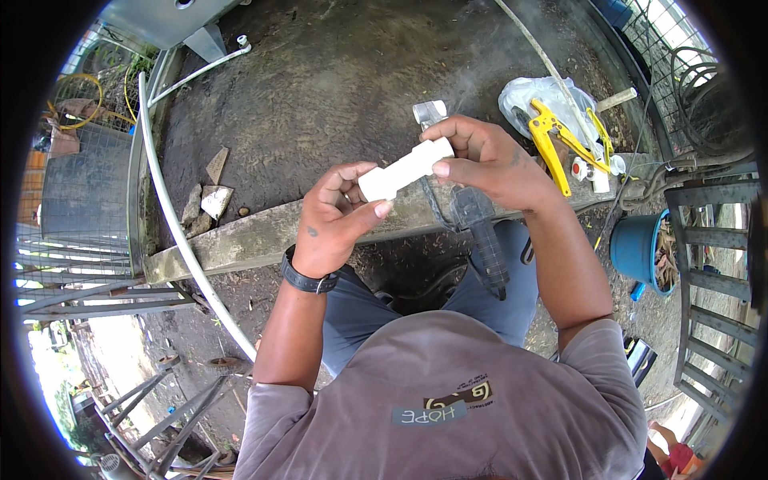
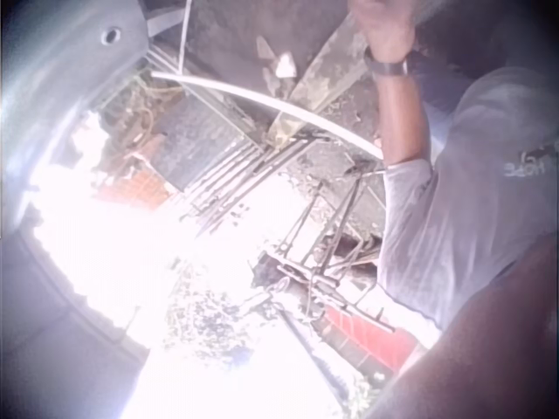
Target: The person assembles white PVC pipe segments and fittings on a wooden workbench. They use a yellow pipe cutter to trim a pipe and a bench vise to hold pieces while joining them. The person repeatedly aligns and connects pipe sections and fittings by hand.
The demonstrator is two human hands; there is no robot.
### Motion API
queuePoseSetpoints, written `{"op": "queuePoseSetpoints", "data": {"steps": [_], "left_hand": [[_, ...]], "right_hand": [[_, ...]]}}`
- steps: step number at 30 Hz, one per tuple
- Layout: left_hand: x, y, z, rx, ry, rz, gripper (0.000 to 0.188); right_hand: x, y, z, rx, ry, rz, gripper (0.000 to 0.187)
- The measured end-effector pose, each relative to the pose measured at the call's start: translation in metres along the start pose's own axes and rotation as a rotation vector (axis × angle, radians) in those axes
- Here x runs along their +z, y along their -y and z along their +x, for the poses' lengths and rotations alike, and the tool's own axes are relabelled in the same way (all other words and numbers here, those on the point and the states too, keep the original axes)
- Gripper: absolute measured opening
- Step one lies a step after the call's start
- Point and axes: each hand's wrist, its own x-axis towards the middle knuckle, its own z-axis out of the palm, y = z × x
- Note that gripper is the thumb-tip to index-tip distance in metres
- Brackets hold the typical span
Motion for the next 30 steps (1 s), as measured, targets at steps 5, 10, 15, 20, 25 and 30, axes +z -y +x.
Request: {"op": "queuePoseSetpoints", "data": {"steps": [5,10,15,20,25,30], "left_hand": [[0.004,-0.006,-0.004,0.011,-0.048,0.067,0.046],[0.006,-0.009,-0.002,0.017,-0.061,0.106,0.044],[0.007,-0.009,-0.004,-0.009,-0.081,0.084,0.043],[0.007,-0.007,-0.005,-0.033,-0.092,0.081,0.041],[0.006,-0.006,-0.007,-0.016,-0.095,0.090,0.039],[0.007,-0.009,-0.008,-0.030,-0.098,0.107,0.039]], "right_hand": [[-0.008,-0.007,-0.001,0.023,0.056,-0.069,0.047],[-0.004,-0.003,-0.003,0.016,0.023,-0.074,0.044],[-0.003,-0.005,-0.003,0.020,0.021,-0.079,0.043],[-0.001,-0.006,-0.003,0.018,0.028,-0.087,0.044],[0.002,0.001,-0.004,0.073,0.031,-0.146,0.039],[0.004,0.003,-0.005,0.087,0.035,-0.173,0.037]]}}
